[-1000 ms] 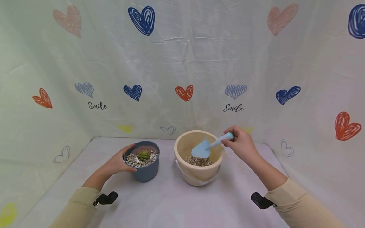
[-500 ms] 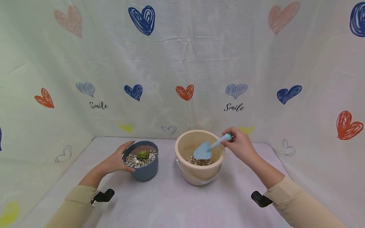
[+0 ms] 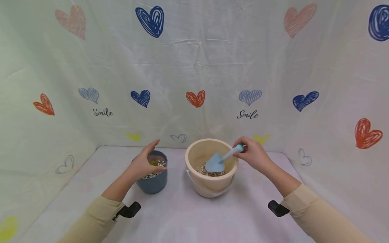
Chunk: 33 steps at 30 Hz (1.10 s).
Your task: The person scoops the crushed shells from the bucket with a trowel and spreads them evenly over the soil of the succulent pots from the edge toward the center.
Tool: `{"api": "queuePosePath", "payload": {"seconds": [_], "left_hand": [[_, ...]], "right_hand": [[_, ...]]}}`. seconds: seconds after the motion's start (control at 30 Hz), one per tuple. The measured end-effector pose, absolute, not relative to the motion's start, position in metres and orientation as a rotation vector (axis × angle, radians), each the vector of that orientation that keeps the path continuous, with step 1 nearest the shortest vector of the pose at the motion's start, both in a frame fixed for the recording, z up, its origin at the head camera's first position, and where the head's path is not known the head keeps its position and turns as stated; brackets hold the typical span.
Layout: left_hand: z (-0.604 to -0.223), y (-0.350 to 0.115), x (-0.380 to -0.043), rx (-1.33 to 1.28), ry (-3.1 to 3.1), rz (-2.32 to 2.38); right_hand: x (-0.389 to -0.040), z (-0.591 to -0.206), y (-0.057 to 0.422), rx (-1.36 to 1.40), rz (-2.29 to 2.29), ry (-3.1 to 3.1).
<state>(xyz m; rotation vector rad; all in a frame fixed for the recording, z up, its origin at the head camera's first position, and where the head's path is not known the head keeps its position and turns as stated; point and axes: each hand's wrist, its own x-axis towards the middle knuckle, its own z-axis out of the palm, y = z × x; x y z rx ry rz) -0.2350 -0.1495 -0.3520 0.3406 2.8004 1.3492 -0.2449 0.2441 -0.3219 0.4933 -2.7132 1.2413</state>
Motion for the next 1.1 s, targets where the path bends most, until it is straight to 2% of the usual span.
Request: {"api": "queuePosePath", "payload": {"seconds": [0.43,0.67,1.1], "left_hand": [[-0.374,-0.077,-0.239,0.467,2.528,1.582],[-0.381,-0.064,-0.245,0.503,2.488,1.609],[-0.387,-0.059,-0.250,0.391,2.349,1.692]], "right_hand": [[-0.249,-0.308,0.235,0.605,0.962,-2.797],[-0.246,-0.311,0.226,0.606,0.759,-2.790],[-0.253,-0.333,0.218,0.626,0.669,-2.727]]}}
